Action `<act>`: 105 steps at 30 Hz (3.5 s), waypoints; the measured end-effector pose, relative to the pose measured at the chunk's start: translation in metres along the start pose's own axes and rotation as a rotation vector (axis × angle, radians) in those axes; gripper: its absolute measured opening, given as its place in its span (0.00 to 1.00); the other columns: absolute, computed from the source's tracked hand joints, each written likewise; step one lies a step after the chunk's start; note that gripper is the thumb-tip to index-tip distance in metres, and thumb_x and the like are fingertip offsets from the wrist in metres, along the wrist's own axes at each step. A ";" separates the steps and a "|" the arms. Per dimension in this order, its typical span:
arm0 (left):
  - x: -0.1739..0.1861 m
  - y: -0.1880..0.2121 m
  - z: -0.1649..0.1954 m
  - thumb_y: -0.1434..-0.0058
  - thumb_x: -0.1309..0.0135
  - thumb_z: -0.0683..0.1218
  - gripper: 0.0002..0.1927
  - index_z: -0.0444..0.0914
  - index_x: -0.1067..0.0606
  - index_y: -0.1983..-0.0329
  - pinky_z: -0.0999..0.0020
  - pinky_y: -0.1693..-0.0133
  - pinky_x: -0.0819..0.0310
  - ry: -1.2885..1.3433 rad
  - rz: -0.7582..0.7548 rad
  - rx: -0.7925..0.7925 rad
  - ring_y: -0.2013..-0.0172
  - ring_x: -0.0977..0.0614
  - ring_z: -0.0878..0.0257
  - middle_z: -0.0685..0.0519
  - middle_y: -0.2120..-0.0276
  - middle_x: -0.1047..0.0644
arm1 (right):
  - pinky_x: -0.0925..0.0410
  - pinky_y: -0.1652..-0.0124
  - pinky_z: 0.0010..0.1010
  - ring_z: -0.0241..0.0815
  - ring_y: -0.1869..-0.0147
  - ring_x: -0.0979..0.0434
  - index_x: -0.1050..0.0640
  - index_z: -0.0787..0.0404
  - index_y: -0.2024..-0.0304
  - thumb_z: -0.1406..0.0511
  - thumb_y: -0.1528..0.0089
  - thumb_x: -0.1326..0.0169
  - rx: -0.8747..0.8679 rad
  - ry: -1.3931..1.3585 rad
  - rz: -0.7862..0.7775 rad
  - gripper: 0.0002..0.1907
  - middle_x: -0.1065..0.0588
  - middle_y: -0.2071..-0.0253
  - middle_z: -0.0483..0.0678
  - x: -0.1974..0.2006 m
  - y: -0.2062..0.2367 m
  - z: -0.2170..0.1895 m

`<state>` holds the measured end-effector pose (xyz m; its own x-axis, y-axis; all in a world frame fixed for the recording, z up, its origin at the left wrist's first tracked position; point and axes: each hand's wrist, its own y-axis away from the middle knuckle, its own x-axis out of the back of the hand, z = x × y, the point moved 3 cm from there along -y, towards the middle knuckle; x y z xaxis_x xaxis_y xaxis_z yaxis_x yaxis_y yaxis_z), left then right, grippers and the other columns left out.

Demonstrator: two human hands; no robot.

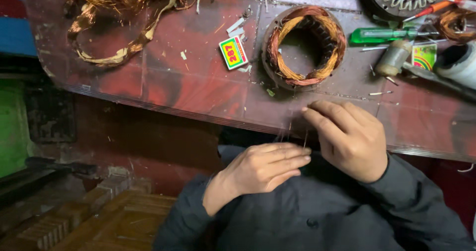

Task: The person uses a multimeter to test a copper-wound stator, then adjusts and secures the windings with white tape. They cut a strip of white paper with scissors and wrap it around the stator to insulate the coils.

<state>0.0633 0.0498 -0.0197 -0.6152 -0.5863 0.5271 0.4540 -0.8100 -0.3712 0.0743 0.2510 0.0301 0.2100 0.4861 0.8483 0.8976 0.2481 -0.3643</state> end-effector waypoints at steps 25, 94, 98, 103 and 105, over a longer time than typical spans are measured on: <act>0.079 -0.048 -0.013 0.38 0.34 0.48 0.19 0.36 0.21 0.46 0.62 0.54 0.22 -0.303 0.068 -0.070 0.57 0.16 0.55 0.49 0.49 0.17 | 0.27 0.58 0.35 0.45 0.55 0.20 0.22 0.58 0.59 0.66 0.53 0.37 0.234 -0.313 -0.258 0.18 0.25 0.56 0.46 0.053 0.081 0.049; 0.105 -0.125 -0.119 0.36 0.47 0.40 0.14 0.36 0.27 0.46 0.61 0.54 0.24 -0.491 0.246 -0.110 0.56 0.19 0.56 0.52 0.56 0.22 | 0.29 0.69 0.43 0.58 0.70 0.21 0.23 0.68 0.50 0.61 0.41 0.37 -0.276 0.012 -0.554 0.22 0.22 0.68 0.58 -0.004 -0.117 0.023; 0.101 -0.116 -0.124 0.35 0.48 0.40 0.13 0.37 0.27 0.46 0.61 0.54 0.24 -0.421 0.253 -0.055 0.55 0.19 0.56 0.53 0.56 0.22 | 0.28 0.68 0.43 0.59 0.68 0.19 0.23 0.67 0.47 0.60 0.40 0.39 -0.305 -0.009 -0.683 0.22 0.21 0.69 0.58 -0.007 -0.116 0.037; 0.096 -0.116 -0.126 0.34 0.48 0.41 0.13 0.38 0.28 0.46 0.61 0.53 0.24 -0.418 0.244 -0.034 0.55 0.19 0.56 0.53 0.55 0.22 | 0.27 0.68 0.42 0.56 0.70 0.18 0.21 0.60 0.46 0.60 0.39 0.42 -0.476 0.036 -0.805 0.20 0.21 0.73 0.56 -0.011 -0.112 0.051; 0.096 -0.116 -0.126 0.34 0.48 0.41 0.13 0.39 0.28 0.46 0.60 0.53 0.24 -0.419 0.242 -0.030 0.55 0.19 0.56 0.53 0.55 0.22 | 0.26 0.68 0.41 0.55 0.70 0.18 0.21 0.57 0.45 0.60 0.38 0.42 -0.514 0.073 -0.852 0.20 0.21 0.74 0.55 -0.012 -0.111 0.054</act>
<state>-0.1297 0.0866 -0.0222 -0.1790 -0.7085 0.6827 0.5295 -0.6542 -0.5401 -0.0490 0.2629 0.0401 -0.5740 0.2575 0.7773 0.8151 0.0888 0.5725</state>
